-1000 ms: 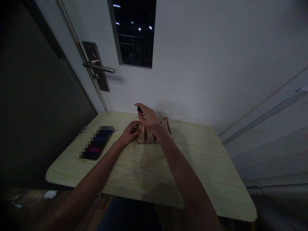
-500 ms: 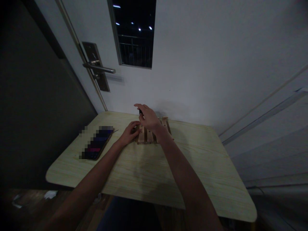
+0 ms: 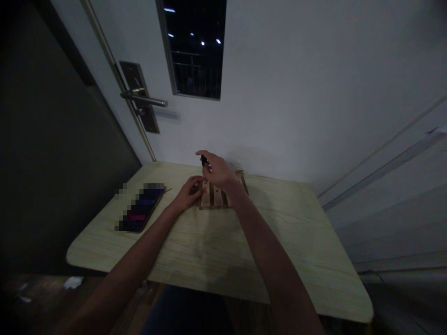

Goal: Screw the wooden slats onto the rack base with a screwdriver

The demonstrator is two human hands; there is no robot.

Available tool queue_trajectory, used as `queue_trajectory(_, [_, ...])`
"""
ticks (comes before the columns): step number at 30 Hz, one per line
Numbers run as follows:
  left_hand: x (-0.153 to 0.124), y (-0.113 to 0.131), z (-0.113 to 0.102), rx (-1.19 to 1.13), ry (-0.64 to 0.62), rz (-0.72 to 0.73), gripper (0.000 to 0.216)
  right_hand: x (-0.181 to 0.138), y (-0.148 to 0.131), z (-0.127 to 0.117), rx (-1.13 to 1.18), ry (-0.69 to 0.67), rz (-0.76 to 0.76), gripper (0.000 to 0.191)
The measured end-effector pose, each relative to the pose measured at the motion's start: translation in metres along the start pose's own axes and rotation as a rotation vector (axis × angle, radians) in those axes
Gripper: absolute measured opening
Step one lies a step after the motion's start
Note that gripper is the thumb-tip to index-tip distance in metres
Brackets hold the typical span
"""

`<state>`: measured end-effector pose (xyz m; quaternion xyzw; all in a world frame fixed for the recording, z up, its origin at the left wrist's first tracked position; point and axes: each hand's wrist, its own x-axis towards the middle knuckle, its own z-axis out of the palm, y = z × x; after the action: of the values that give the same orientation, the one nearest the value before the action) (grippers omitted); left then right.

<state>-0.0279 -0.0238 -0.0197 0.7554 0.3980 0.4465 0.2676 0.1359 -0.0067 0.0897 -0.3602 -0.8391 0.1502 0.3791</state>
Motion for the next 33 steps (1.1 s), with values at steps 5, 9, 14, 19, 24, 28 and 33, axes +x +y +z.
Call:
queue_trajectory(5, [-0.0001, -0.0002, 0.0003, 0.001, 0.009, 0.003, 0.035, 0.0014, 0.0, -0.0016, -0.038, -0.018, 0.002, 0.044])
queue_trajectory(9, [0.0001, 0.0013, 0.0006, 0.006, 0.015, 0.004, 0.035, 0.0005, 0.0003, -0.0008, -0.097, 0.001, -0.017, 0.043])
queue_trajectory(14, [-0.0001, 0.0004, 0.0006, 0.013, 0.019, 0.017, 0.036, -0.0016, 0.0013, 0.0008, -0.072, 0.03, -0.019, 0.04])
queue_trajectory(19, [-0.0003, -0.0013, 0.0005, 0.015, 0.023, 0.03, 0.036, 0.0001, 0.0015, 0.0021, -0.01, 0.013, -0.009, 0.043])
queue_trajectory(24, [-0.0001, -0.0013, 0.0011, 0.02, 0.018, 0.025, 0.036, 0.0005, -0.0025, 0.0023, -0.119, 0.01, 0.011, 0.036])
queue_trajectory(28, [-0.0001, -0.0025, 0.0021, 0.012, 0.023, 0.027, 0.036, -0.001, -0.0047, 0.0033, -0.173, 0.013, 0.002, 0.035])
queue_trajectory(33, [-0.0006, -0.0007, 0.001, 0.016, 0.007, 0.018, 0.036, -0.0014, -0.0046, 0.0033, -0.111, 0.011, -0.024, 0.04])
